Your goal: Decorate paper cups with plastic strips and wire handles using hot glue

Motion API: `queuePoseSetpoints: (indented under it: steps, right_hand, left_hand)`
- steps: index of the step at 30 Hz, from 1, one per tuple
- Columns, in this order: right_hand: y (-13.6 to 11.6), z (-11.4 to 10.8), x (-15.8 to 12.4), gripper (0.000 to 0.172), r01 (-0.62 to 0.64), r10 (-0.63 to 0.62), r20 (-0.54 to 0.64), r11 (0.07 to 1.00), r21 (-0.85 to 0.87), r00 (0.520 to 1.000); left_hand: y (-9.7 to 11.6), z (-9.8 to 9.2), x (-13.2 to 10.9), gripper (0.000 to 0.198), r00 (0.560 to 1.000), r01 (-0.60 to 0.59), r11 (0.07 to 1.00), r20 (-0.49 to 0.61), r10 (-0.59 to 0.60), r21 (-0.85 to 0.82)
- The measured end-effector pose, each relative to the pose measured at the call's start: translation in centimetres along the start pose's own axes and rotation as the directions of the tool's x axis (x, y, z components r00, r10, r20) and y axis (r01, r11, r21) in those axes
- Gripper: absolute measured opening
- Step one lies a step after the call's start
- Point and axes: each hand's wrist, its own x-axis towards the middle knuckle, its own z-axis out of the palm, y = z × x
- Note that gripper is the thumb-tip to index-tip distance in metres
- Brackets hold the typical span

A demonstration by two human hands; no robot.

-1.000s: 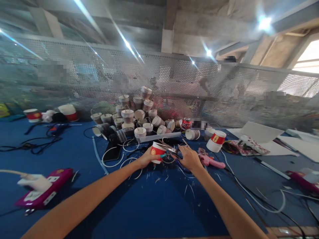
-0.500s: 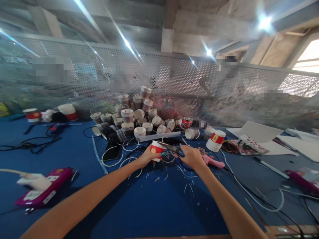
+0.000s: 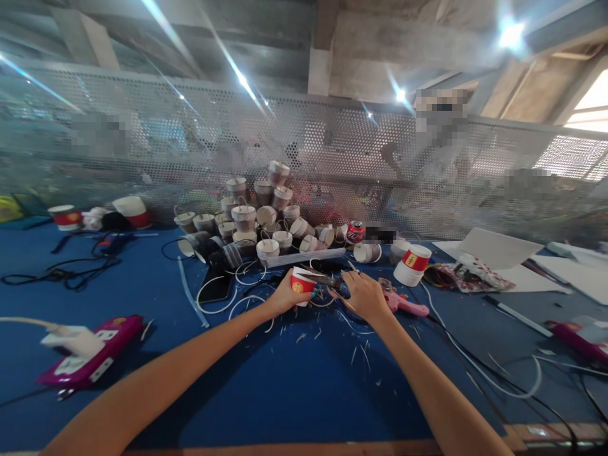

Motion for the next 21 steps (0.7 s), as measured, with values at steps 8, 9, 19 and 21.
queuePoseSetpoints:
  steps: [8, 9, 19, 21]
  right_hand:
    - [-0.2, 0.1, 0.1, 0.056, -0.03, 0.029, 0.014, 0.998, 0.05, 0.999]
    - [-0.2, 0.0, 0.2, 0.056, -0.03, 0.029, 0.018, 0.998, 0.048, 0.999]
    - [0.3, -0.8, 0.2, 0.056, -0.032, 0.028, 0.107, 0.999, 0.029, 0.994]
    - [0.3, -0.9, 0.2, 0.057, -0.017, 0.015, 0.118, 1.0, 0.018, 0.993]
  left_hand:
    - [-0.5, -0.2, 0.2, 0.058, 1.0, -0.009, 1.0, -0.01, 0.009, -0.002]
    - [-0.5, -0.2, 0.2, 0.057, 1.0, -0.01, 1.0, -0.01, 0.01, -0.003]
    - [-0.4, 0.0, 0.2, 0.053, 0.995, 0.035, 0.995, -0.093, -0.026, 0.091]
    - [-0.2, 0.1, 0.0, 0.053, 0.992, 0.026, 0.99, -0.124, -0.009, 0.136]
